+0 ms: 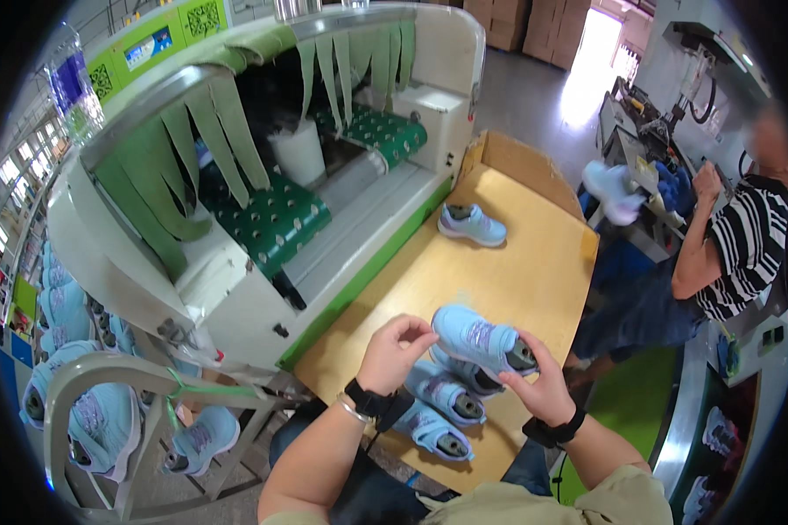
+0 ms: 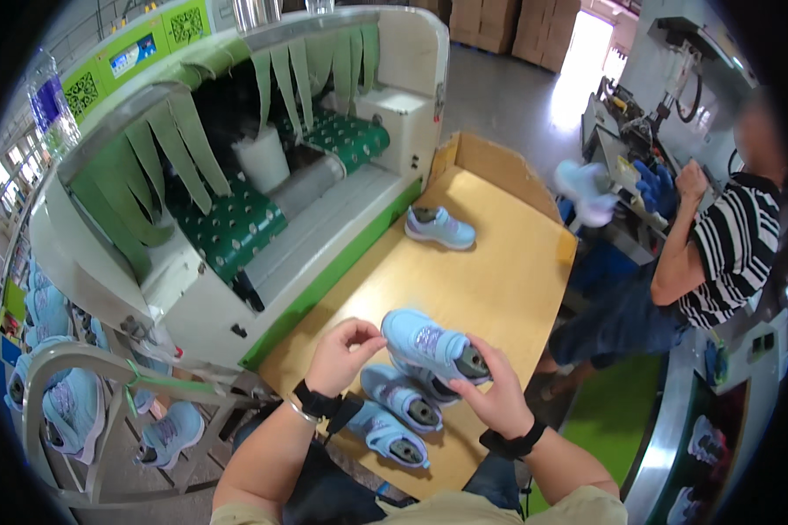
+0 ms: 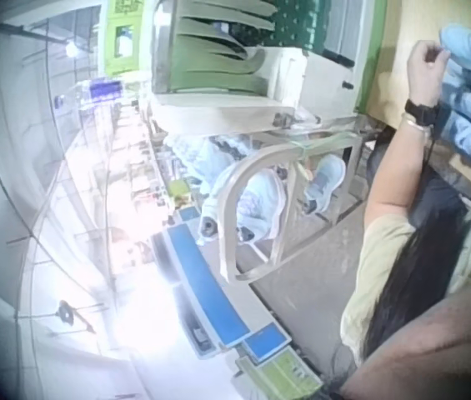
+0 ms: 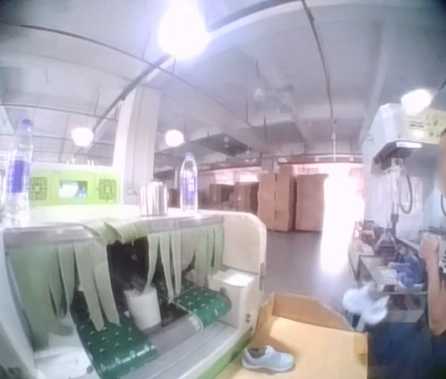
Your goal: The person picks up light blue sneakers from a table, turns them over, and places them onto a conveyor belt. The person repeats this process for multiple pairs of shoes throughout the clip.
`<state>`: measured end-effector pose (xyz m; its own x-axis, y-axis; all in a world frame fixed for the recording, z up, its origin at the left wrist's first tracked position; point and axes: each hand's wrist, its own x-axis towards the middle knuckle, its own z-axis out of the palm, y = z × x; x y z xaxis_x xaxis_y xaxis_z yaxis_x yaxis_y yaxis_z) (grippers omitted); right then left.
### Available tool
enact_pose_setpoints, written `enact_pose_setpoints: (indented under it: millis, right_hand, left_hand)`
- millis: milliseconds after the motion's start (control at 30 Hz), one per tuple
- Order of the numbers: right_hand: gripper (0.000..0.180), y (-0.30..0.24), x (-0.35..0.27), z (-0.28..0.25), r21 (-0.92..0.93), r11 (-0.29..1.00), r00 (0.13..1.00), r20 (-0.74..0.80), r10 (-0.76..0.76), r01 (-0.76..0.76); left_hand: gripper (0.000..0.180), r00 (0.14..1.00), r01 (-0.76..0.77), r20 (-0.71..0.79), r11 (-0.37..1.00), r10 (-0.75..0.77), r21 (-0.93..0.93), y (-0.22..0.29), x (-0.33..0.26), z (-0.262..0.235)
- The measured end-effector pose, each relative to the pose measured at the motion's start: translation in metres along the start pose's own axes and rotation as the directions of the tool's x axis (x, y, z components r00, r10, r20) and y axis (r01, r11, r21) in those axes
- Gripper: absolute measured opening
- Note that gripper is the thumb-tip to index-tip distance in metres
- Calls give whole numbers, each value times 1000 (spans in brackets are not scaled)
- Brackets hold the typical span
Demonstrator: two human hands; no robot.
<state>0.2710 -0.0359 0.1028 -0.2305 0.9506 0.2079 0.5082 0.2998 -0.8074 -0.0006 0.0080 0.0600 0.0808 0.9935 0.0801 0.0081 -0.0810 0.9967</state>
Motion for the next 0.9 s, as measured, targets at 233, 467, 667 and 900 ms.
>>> enact_pose_setpoints:
  millis: [233,467,667,900]
  right_hand:
    - [68,-10,6,-6,-14,1000,999,51,13,-13]
    - [64,-1,1,0,150,987,998,46,41,-47]
    - [63,-3,-2,-2,281,949,990,60,129,-140]
    - [62,0,4,-7,260,957,992,12,129,-128]
  left_hand:
    - [11,996,-87,0,987,88,132,10,-1,-5]
    - [10,996,47,82,997,-42,-60,1,-2,-7]
    - [7,998,4,-58,1000,-2,28,2,2,-14]
    - [10,997,53,-56,992,-60,-111,-3,2,-20]
